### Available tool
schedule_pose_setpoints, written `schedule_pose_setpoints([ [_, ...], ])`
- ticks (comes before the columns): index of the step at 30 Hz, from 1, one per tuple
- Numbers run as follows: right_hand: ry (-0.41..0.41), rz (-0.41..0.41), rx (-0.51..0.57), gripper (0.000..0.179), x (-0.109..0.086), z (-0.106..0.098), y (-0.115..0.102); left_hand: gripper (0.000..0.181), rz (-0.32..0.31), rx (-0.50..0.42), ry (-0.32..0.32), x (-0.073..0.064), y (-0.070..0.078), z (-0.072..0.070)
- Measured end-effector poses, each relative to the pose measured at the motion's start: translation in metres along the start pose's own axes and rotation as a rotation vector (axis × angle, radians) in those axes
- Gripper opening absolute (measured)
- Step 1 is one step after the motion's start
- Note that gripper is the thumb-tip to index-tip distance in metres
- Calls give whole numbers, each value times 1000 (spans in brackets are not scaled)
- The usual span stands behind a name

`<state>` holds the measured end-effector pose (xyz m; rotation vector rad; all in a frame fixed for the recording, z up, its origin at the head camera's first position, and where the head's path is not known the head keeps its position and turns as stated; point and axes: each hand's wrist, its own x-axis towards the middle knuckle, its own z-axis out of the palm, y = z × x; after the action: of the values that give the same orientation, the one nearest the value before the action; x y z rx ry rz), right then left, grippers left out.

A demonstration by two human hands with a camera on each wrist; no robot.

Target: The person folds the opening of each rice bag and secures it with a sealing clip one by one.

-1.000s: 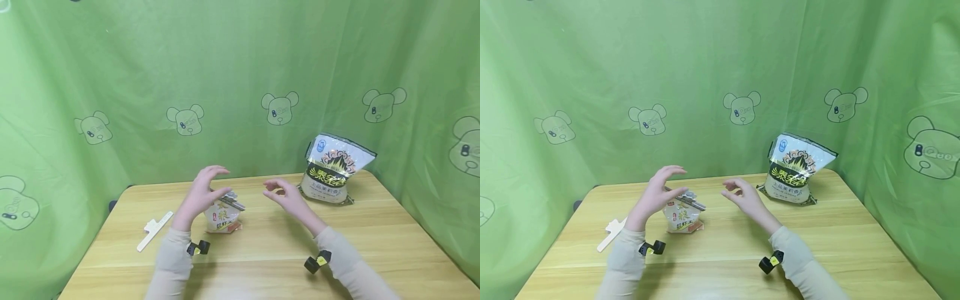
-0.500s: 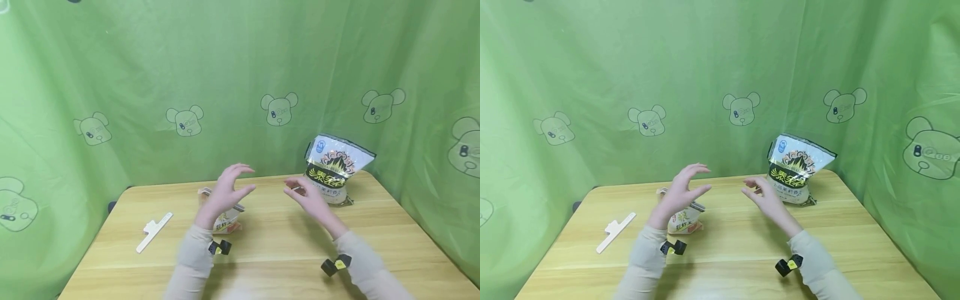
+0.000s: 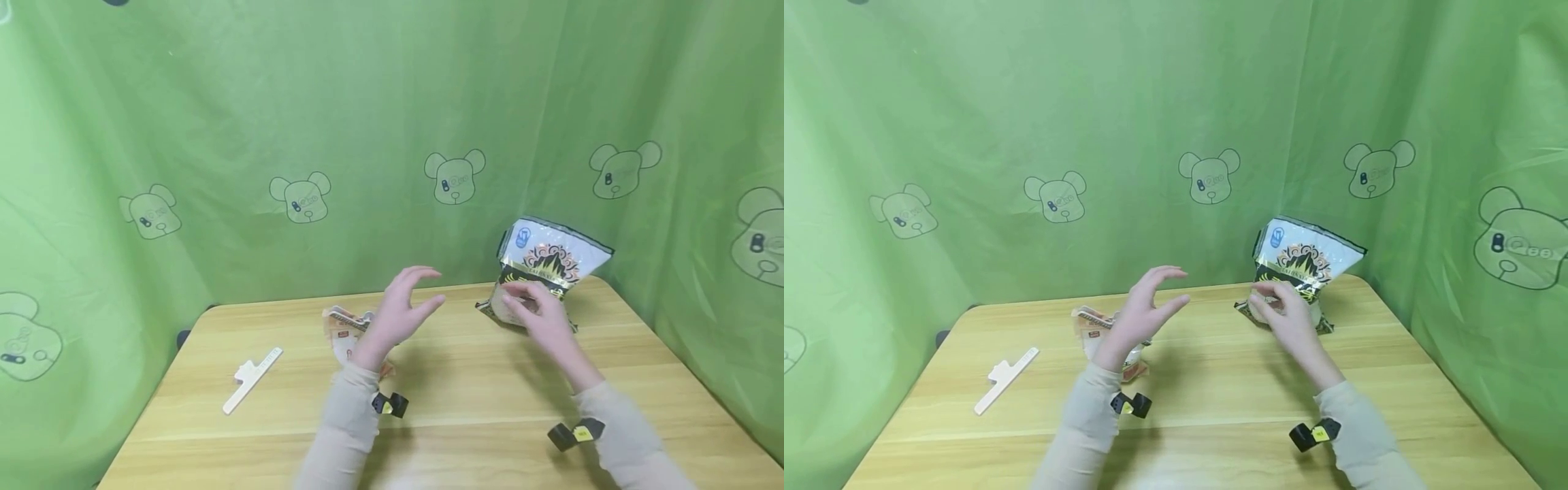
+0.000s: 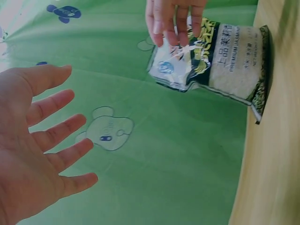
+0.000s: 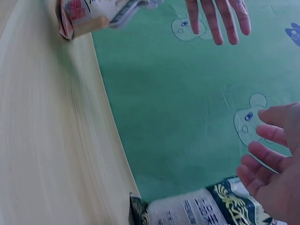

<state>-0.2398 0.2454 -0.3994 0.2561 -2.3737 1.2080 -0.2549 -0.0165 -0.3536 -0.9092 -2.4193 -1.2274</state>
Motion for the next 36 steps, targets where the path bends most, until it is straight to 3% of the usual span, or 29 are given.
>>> schedule_pose_setpoints([
  [10, 159, 24, -29, 33, 0, -16, 15, 42, -46, -46, 35, 11, -6, 28],
  [14, 215, 73, -55, 34, -1, -17, 22, 41, -57, -36, 52, 15, -7, 40],
  [18, 260, 124, 2, 39, 0, -16, 27, 37, -79, -48, 73, 19, -8, 52],
  [26, 297, 209, 85, 63, 2, -16, 42, 40, -148, -113, 94, 28, -7, 75],
  [36, 254, 357, 93, 79, 2, -23, 53, 50, -230, -138, 87, 43, -5, 103],
])
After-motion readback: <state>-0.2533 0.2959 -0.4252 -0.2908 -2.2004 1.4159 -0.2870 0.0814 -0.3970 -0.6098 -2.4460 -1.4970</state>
